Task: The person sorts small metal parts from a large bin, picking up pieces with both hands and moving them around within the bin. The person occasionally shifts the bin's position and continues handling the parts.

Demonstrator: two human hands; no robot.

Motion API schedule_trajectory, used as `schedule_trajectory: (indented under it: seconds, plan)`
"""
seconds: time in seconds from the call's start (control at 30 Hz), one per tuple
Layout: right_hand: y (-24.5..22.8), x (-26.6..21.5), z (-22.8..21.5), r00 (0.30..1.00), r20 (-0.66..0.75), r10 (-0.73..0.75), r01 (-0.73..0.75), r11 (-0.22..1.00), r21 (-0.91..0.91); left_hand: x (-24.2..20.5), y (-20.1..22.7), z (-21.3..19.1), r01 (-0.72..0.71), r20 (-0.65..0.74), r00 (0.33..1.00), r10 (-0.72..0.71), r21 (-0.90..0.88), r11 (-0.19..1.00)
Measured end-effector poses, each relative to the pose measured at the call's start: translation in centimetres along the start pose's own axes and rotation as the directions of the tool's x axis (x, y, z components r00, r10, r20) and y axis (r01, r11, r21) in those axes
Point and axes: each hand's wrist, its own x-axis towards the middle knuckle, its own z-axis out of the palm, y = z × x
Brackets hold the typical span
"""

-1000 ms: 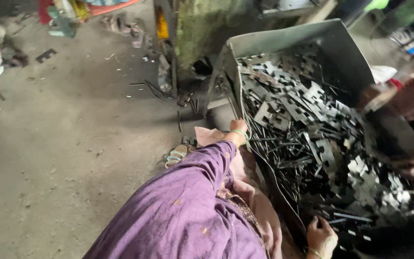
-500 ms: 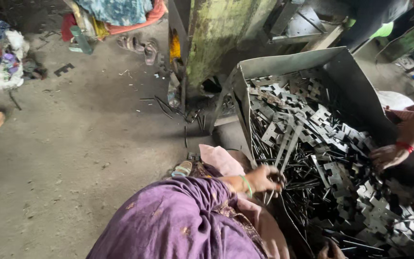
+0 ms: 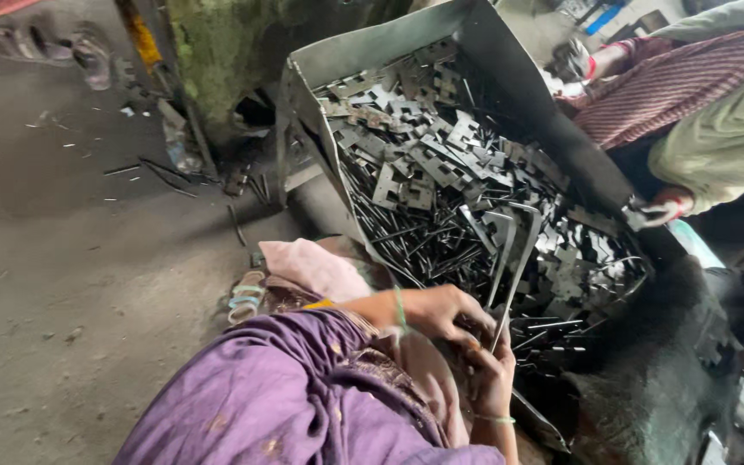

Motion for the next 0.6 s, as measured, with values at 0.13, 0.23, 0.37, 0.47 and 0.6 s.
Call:
schedule_trajectory:
  seconds: [0.13, 0.23, 0.37, 0.47, 0.6]
  plan:
    - [-1.9, 3.3, -1.2, 0.998, 0.028, 0.062, -0.061, 0.997, -0.041, -1.4, -4.3, -7.1, 0.231, -0.267, 0.949, -0.167, 0.226, 0.946]
    - [-3.5, 6.6, 0.1, 0.991, 0.026, 0.128, -0.121, 0.977, -0.175, -4.4, -7.9, -12.3, 0.502, -0.565, 0.811, -0.149, 0.542, 0.674]
    - [-4.6, 14.1, 4.4, 0.967, 0.119, 0.227, -0.190, 0.947, -0.257, -6.3, -11.3, -15.3, 0.620, -0.726, 0.687, -0.035, 0.560, 0.550]
    - [-3.8, 21.5, 7.7, 0.960, 0.064, 0.271, -0.206, 0.845, -0.493, -5.9, -12.3, -15.5, 0.726, -0.796, 0.593, -0.124, 0.462, 0.509]
    - [1.2, 32.5, 11.4, 0.977, 0.044, 0.210, -0.111, 0.671, -0.733, -6.7, -12.0, -14.1, 0.757, -0.815, 0.570, -0.109, 0.469, 0.455]
